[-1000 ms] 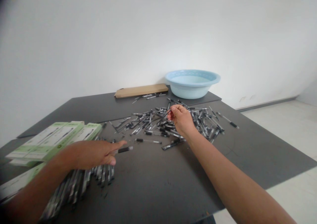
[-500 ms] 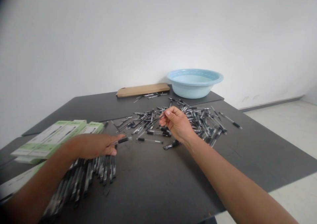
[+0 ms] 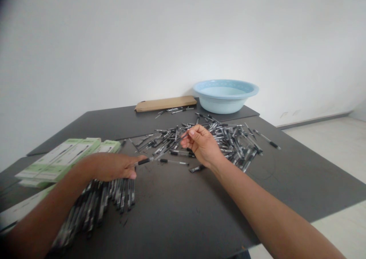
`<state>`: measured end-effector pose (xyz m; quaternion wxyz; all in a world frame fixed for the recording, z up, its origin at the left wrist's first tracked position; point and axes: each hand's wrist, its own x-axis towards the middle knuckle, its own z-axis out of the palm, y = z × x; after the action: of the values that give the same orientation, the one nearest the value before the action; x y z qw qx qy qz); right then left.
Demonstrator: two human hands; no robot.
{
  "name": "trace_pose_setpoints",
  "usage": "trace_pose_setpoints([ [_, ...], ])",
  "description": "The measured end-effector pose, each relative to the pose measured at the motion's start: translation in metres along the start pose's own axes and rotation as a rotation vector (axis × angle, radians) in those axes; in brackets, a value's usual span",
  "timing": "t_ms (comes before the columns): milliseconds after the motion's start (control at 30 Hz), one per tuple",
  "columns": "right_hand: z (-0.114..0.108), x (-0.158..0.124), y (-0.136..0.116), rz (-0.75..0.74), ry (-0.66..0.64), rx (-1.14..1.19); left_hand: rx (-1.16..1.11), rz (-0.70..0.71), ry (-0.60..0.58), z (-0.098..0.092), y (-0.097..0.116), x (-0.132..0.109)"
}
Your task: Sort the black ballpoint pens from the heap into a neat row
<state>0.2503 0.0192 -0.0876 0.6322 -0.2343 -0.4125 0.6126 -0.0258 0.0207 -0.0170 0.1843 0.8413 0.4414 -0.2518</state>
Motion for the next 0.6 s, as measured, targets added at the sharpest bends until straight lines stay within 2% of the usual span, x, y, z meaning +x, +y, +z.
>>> trace_pose_setpoints([
  [600, -0.0008, -0.0005, 0.0034, -0.006, -0.02, -0.047, 0.072, -0.01, -0.061, -0.0025, 0.0074, 0.0012],
])
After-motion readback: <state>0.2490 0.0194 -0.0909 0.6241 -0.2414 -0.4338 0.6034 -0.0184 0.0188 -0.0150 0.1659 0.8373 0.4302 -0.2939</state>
